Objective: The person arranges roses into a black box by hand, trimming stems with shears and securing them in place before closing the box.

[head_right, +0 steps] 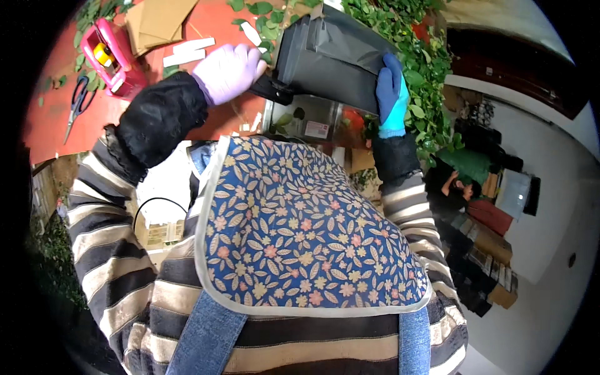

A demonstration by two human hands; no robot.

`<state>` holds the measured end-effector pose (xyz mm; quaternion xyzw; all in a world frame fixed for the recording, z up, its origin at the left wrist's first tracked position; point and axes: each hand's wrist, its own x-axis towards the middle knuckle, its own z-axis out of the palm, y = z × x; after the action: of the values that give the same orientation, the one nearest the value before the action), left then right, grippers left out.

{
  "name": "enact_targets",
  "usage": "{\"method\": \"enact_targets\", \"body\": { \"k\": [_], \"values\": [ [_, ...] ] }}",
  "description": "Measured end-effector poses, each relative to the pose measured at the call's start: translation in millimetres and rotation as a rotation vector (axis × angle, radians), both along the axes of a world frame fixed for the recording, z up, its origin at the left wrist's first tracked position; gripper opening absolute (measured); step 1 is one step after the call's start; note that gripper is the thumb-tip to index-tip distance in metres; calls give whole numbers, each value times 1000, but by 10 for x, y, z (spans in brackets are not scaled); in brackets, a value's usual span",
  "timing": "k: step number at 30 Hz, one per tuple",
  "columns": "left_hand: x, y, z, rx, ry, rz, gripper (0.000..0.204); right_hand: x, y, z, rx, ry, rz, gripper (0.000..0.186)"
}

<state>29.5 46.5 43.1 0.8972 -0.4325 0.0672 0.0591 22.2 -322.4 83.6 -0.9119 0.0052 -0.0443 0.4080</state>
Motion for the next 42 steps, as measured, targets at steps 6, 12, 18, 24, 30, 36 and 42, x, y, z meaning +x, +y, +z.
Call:
{"method": "enact_targets", "body": {
  "k": [6, 12, 18, 24, 30, 36, 42],
  "values": [
    [189, 480, 75, -19, 74, -149, 61, -64, 173, 74, -35, -120, 56, 34],
    [628, 868, 33, -420, 1707, 221, 52, -335, 287, 156, -100, -163, 100, 38],
    [802, 794, -121, -344, 2178, 147, 53, -761, 540, 417, 7, -18, 25, 42],
    [706, 955, 45, -408, 2493, 72, 61, -1064, 678, 697, -94, 25, 18, 41],
    [725, 922, 138, -267, 2644, -44, 63, -1295, 804, 812, -123, 28, -7, 41],
    [585, 650, 572, 75, 2001, -28, 52, -1607, 784, 870, -125, 45, -71, 40],
    [222, 762, 28, -122, 2231, 150, 28, -1216, 829, 1132, -90, -150, 14, 35]
  ]
}}
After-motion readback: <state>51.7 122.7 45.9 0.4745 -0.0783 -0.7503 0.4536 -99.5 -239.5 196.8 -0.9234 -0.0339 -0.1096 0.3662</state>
